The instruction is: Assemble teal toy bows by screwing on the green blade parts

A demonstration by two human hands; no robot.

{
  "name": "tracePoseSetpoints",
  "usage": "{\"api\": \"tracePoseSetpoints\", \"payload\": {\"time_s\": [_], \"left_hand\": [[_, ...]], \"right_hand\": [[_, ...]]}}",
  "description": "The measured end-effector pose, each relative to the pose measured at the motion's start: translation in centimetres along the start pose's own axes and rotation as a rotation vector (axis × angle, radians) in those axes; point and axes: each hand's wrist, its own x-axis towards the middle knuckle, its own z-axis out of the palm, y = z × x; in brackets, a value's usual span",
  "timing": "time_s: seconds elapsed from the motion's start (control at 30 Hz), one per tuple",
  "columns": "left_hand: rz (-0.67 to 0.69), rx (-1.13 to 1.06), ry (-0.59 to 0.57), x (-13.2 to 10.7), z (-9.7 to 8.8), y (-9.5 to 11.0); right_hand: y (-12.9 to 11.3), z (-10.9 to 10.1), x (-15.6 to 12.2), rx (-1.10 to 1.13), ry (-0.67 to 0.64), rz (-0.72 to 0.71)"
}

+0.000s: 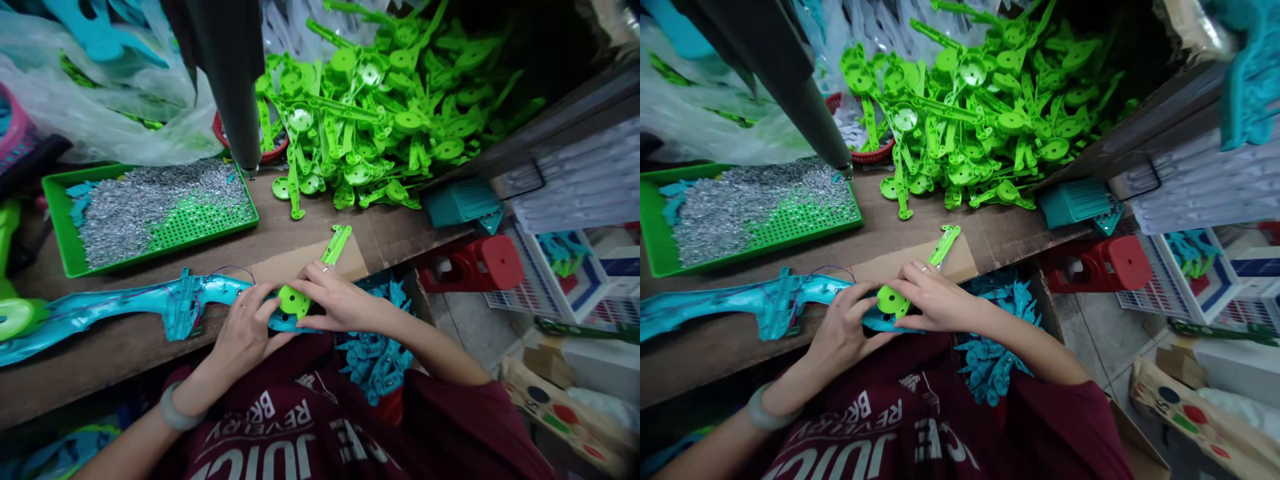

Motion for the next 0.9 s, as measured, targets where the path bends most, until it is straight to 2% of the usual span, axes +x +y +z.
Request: {"api": "tracePoseSetpoints", "payload": {"time_s": [0.3,0.5,0.57,0.63,0.77,0.83,0.9], "left_hand": [[0.014,0.048,-0.008,0.0,0.2,0.1],[0.106,0.193,-0.074,0.2,-0.3,0.0],[0.141,0.211,-0.086,0.4,-0.4,0.2],[0.193,0.232,-0.126,0.6,-0.4,0.4],[0.27,0.283,-0.152,1.1,0.0,0.9],[0.298,0.316,-0.136,1.2,0.1,1.1],[0.326,0.351,-0.137,1.2,0.1,1.3]], "right_hand": [[0.7,0.6,0.1,-0.018,-0.017,-0.025],[1.2,0.7,-0.1,0.073,-0.03,-0.046],[1.2,0.3,-0.5,0.097,0.02,-0.022],[1.5,-0.5,-0.8,0.177,0.235,0.053],[3.5,-2.7,-0.5,0.511,0.955,0.371],[4.5,-3.8,0.3,0.696,1.131,0.419],[4.9,-4.9,1.1,0.729,1.17,0.408]]}}
